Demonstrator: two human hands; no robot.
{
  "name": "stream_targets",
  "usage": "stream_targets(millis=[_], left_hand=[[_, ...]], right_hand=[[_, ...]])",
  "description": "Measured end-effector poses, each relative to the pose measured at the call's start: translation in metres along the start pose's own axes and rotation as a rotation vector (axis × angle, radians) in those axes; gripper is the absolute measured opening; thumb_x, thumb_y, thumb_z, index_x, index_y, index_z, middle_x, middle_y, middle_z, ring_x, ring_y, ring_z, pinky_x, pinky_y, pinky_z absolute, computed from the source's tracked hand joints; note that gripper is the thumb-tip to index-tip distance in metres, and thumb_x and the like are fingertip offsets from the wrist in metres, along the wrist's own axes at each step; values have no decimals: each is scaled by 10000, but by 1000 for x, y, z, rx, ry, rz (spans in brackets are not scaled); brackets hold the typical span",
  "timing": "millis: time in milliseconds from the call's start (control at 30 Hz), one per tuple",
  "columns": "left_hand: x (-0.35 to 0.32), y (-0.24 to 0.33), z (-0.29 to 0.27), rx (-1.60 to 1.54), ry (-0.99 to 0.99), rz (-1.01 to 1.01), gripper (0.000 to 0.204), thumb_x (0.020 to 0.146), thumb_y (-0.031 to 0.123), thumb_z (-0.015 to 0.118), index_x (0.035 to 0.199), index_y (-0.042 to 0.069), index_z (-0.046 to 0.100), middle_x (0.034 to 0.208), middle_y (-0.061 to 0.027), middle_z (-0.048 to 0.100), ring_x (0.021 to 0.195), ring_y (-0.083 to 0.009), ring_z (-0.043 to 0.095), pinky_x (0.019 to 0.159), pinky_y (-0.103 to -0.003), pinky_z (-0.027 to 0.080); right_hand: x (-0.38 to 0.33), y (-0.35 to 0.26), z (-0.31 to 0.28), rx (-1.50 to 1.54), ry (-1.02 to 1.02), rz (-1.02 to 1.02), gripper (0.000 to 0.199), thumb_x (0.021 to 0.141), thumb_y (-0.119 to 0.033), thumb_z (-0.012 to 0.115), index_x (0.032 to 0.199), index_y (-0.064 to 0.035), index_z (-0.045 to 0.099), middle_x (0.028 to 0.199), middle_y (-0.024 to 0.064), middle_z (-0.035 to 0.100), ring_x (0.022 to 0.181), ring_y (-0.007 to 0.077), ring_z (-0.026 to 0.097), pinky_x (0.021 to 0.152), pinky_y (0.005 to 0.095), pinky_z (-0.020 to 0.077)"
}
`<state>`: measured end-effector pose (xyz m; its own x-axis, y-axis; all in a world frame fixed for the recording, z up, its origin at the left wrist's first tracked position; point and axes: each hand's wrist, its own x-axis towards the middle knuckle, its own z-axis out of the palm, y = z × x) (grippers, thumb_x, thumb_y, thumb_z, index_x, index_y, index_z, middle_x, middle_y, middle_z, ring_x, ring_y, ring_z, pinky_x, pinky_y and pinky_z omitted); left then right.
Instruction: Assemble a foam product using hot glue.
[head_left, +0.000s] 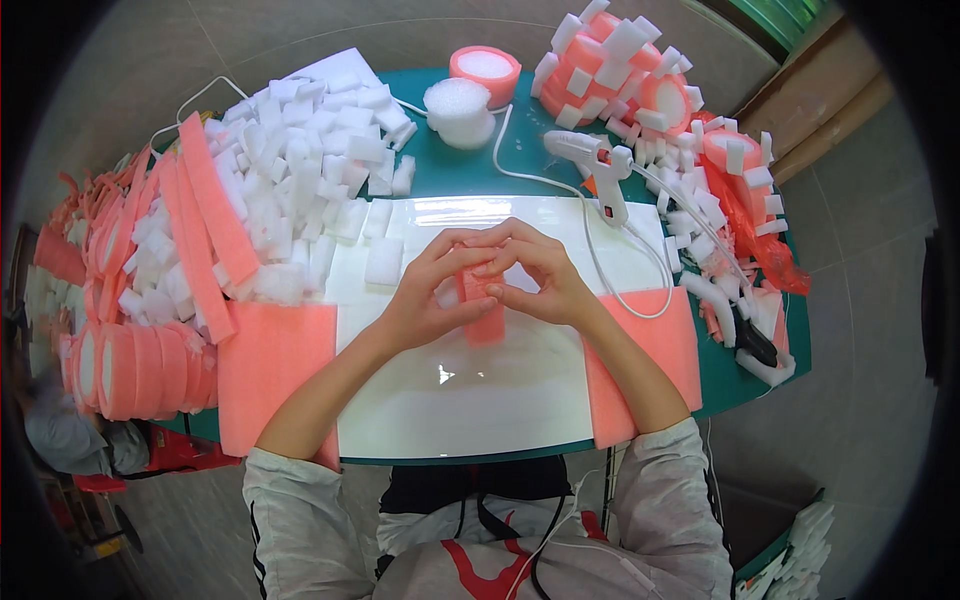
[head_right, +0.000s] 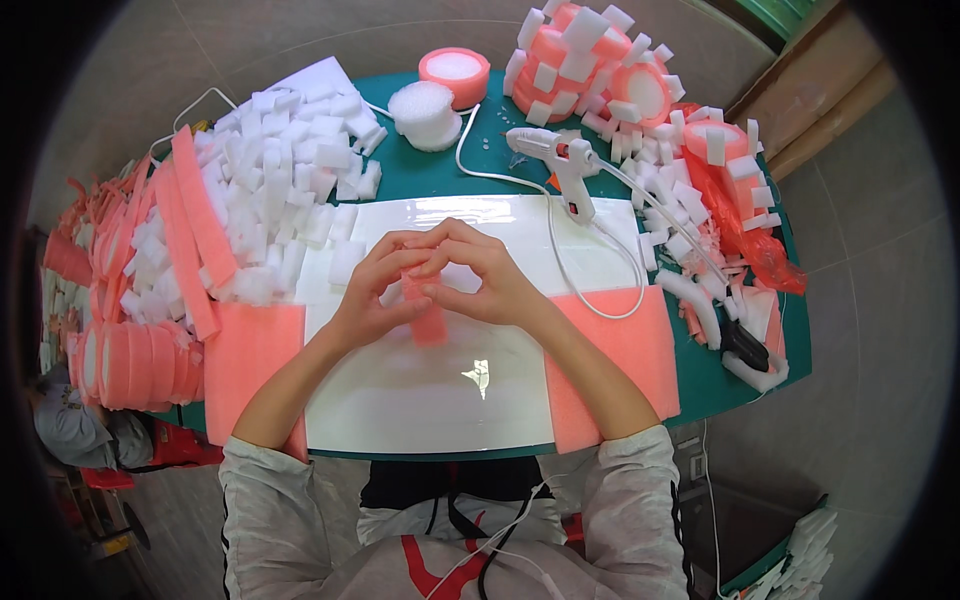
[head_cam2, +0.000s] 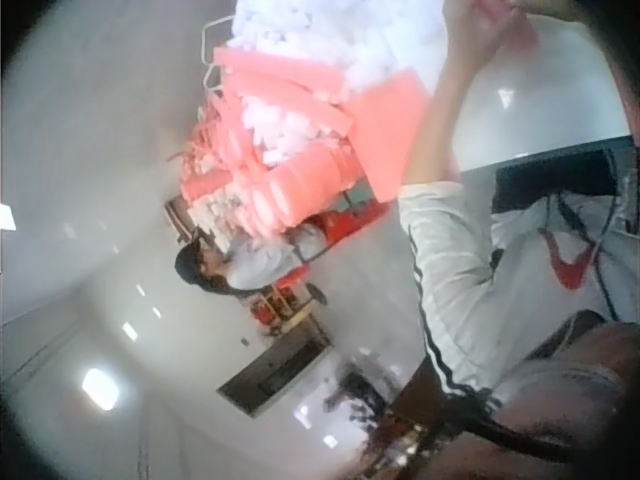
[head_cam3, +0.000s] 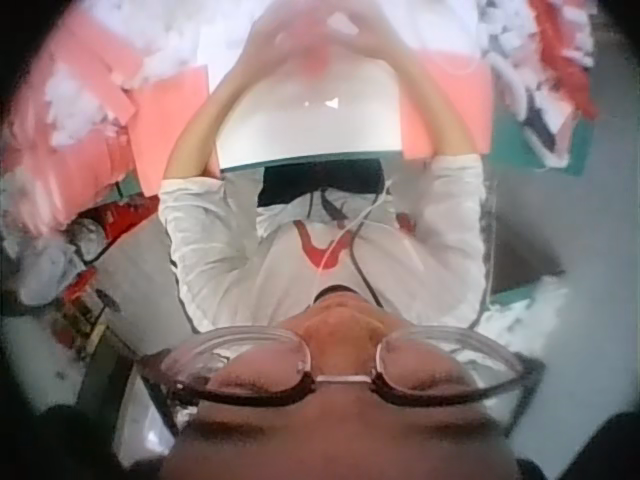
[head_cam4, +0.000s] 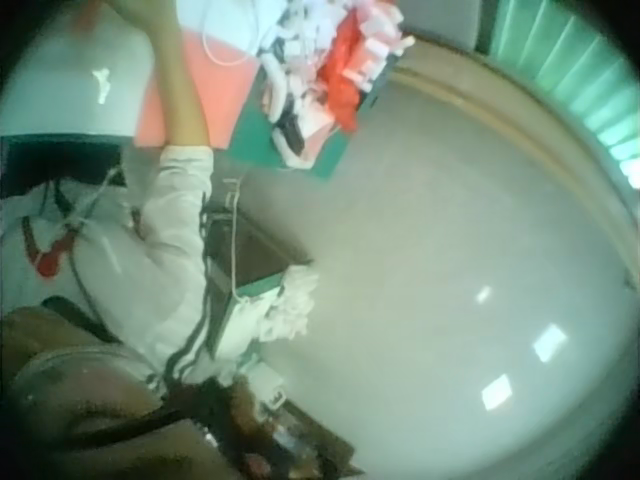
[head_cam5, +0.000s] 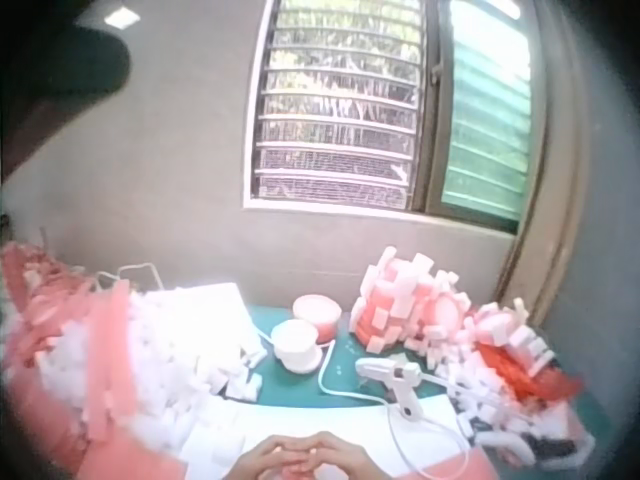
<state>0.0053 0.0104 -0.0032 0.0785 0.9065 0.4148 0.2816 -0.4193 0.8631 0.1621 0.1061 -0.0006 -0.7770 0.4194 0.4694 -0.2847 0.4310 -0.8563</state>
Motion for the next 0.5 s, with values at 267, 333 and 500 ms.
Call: stream_targets(millis=[267, 333, 500], left_hand=[[1, 2, -1, 6, -15, 11, 352, 714, 114, 629, 1059, 63, 576, 1142, -92, 463, 1050, -226, 473, 875, -335, 384], [0, 3, -1, 2, -18, 1, 342, 721, 126, 628, 1053, 60, 581, 1146, -93, 462, 1052, -227, 473, 877, -336, 383], [1, 2, -1, -8, -21, -21, 344, 736, 169, 626, 1060, 63, 580, 1164, -94, 455, 1071, -230, 462, 890, -346, 375]], right_hand=[[-1, 0, 1, -9, 4, -18, 88, 722, -86, 650, 793, -55, 608, 997, 75, 549, 937, 197, 533, 801, 303, 422], [0, 1, 1, -6, 3, -17, 89, 725, -88, 649, 799, -56, 611, 996, 74, 550, 940, 197, 532, 801, 304, 422], [-1, 2, 0, 6, 0, -22, 96, 733, -97, 647, 815, -58, 617, 998, 73, 549, 946, 201, 529, 800, 306, 422]])
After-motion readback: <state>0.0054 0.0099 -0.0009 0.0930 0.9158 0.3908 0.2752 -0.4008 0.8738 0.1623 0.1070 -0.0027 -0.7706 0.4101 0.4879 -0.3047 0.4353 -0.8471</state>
